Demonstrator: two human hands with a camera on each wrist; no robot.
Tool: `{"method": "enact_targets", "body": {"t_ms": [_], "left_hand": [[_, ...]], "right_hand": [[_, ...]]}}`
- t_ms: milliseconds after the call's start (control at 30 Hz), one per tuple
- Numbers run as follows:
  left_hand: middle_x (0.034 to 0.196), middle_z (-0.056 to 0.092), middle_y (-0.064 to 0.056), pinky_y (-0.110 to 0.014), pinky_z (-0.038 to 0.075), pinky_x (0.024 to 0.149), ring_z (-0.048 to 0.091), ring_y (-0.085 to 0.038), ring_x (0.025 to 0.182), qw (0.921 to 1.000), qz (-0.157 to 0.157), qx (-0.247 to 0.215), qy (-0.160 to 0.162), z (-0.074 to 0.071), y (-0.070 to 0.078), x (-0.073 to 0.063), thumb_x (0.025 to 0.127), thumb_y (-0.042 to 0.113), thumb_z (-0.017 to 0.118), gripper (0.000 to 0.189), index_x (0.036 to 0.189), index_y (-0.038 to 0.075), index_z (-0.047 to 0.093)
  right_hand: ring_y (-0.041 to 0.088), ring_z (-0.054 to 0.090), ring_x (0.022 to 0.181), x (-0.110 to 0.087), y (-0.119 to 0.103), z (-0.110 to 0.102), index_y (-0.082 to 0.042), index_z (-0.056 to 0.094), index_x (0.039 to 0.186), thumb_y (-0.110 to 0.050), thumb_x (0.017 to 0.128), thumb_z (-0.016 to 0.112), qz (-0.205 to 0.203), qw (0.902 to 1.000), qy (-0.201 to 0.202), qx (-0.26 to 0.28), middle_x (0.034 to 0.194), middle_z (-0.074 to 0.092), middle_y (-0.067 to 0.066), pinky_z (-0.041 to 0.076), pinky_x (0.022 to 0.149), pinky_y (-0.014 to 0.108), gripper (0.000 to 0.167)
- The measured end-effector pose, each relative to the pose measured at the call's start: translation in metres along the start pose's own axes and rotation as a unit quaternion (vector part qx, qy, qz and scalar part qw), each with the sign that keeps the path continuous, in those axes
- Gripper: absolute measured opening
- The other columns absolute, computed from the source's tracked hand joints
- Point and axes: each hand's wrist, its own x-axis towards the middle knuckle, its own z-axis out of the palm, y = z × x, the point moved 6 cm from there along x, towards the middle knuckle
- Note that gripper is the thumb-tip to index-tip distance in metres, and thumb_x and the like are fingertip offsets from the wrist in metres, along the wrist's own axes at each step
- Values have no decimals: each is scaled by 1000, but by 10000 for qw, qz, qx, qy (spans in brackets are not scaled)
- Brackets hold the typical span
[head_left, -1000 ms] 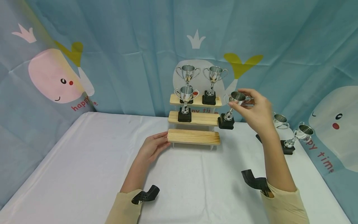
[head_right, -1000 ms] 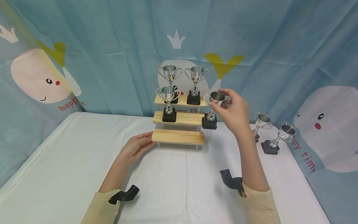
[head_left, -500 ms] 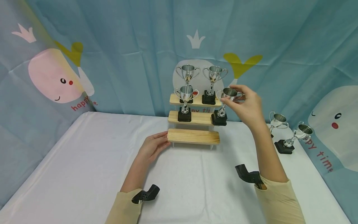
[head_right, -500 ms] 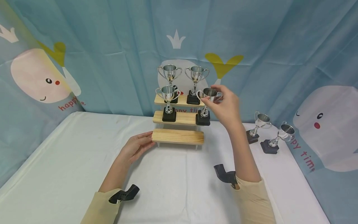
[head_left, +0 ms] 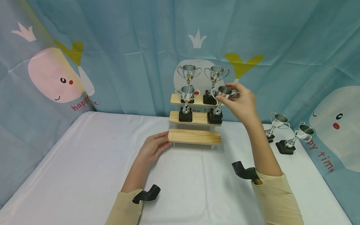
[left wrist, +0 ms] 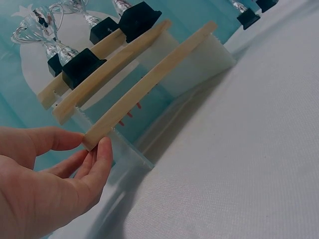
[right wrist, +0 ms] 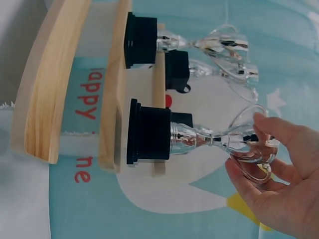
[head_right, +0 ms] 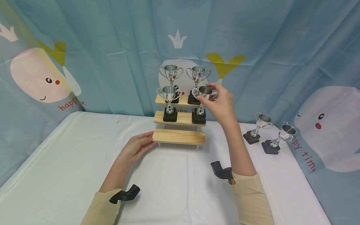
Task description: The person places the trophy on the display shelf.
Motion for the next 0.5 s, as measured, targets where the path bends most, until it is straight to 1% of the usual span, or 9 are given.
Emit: {"method": "enact_targets", "body": {"t_ms": [100,300,367,500], "left_hand": [[157,46,-29,-24,60,97,60,-24,124,10000,11,-1,-30,0,0,0,108,-4,50,47,155,-10,43],[156,46,-29,-26,59,101,59,-26,127,10000,18,5,-59,0,0,0,109,-3,50,47,155,-11,43],[157,46,-30,-27,58,103,58,-27,128,10000,39,7,-83,0,0,0,109,-4,50,47,155,-11,42],[156,45,-30,-27,57,104,59,-27,127,9999,53,-14,-93,0,0,0,109,-4,50,47,154,-12,42]], "right_hand": [[35,68,106,2,1,3,-2,59,147,-21,97,80,-25,10000,-1,30,144,63,19,54,81,32,58],[36,68,107,5,1,10,-2,59,147,-20,97,80,-43,9999,-7,94,145,62,19,54,80,31,57],[36,69,107,5,0,12,-2,59,147,-20,96,81,-31,9999,0,104,145,63,19,54,79,28,58],[36,69,107,5,-2,14,-3,59,147,-21,96,81,-7,9999,15,142,145,63,18,54,80,28,58]]}}
